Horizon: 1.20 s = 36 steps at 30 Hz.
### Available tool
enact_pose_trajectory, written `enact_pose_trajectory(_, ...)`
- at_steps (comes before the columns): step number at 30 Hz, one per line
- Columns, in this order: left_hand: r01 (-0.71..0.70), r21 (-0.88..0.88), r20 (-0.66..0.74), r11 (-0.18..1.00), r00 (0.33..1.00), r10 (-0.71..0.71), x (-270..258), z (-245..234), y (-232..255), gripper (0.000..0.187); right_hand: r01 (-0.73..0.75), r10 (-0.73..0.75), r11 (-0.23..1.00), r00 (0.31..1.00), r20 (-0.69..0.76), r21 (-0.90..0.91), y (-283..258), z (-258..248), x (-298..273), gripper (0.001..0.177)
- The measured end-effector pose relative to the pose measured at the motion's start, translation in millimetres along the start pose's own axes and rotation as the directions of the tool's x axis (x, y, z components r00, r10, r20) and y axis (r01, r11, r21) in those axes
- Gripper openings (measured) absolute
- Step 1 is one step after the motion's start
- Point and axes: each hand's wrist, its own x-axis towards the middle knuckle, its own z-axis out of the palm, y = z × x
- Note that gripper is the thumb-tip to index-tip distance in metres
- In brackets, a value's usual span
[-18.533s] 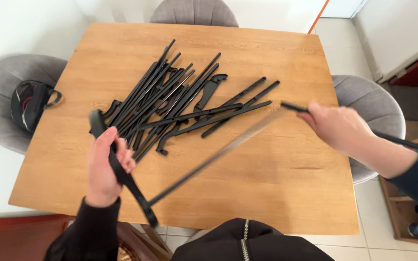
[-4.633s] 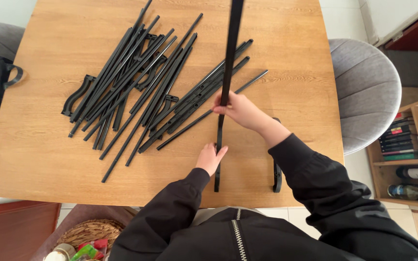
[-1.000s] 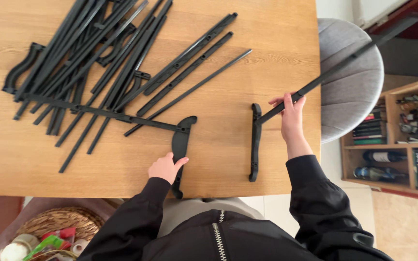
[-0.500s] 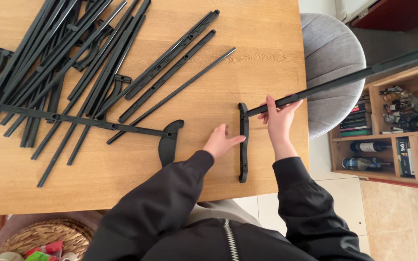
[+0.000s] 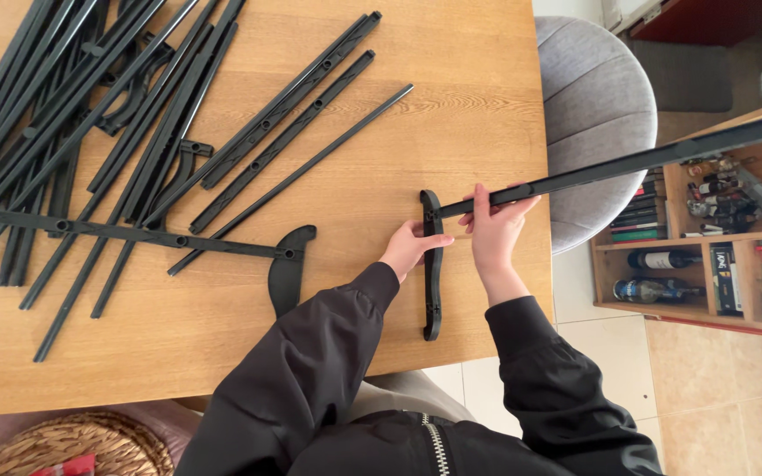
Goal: The person assembles a black metal frame on a wooden table. They pick up rods and curved connectors, insert the rods into the connectors, and build a multi-legged structure. The person handles the parts one at a time and arranges them into a standing frame.
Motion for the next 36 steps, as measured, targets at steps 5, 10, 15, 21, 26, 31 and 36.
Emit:
enact_pose_trajectory(5, 0.004, 0.012, -0.043, 1.000, 0.999, -0.004, -3.9, 2.7, 2.9, 0.069, -0.001, 0.004, 0.998, 0.999, 0.039, -0.068, -1.4, -3.9, 1.8, 0.042)
enact_pose_trajectory(10, -0.003, 0.025, -0.050, 1.000, 0.999, 0.004, -2.5, 5.0, -0.5, 0.070, -0.050, 0.059, 0.997, 0.986, 0.158, -0.059, -2.4, -22.7, 12.2, 0.032)
enact_pose_trajectory(15, -0.025, 0.057, -0.081, 0.998, 0.996, 0.030, 2.0, 4.5, -4.1, 0.073, -0.151, 0.111, 0.984, 0.936, 0.333, 0.095, -7.6, -47.6, 23.3, 0.019)
enact_pose_trajectory(21, -0.104, 0.113, -0.160, 0.988, 0.980, 0.121, -3.4, 5.4, -3.7, 0.075, -0.235, 0.130, 0.958, 0.865, 0.485, 0.162, -13.6, -73.0, 19.5, 0.009)
enact_pose_trajectory(26, -0.118, 0.180, -0.244, 0.977, 0.956, 0.161, -20.9, 7.5, 12.0, 0.076, -0.319, 0.179, 0.921, 0.857, 0.483, 0.225, -13.8, -68.4, 16.4, 0.012)
enact_pose_trajectory(31, -0.167, 0.245, -0.284, 0.955, 0.929, 0.236, -41.8, 16.5, 36.3, 0.077, -0.272, 0.159, 0.938, 0.889, 0.429, 0.216, -20.8, -65.4, 13.6, 0.015)
enact_pose_trajectory(36, -0.155, 0.474, -0.345, 0.867, 0.873, 0.344, -69.0, 24.5, 60.0, 0.070, -0.209, 0.122, 0.960, 0.911, 0.395, 0.185, -33.2, -59.9, 1.7, 0.017)
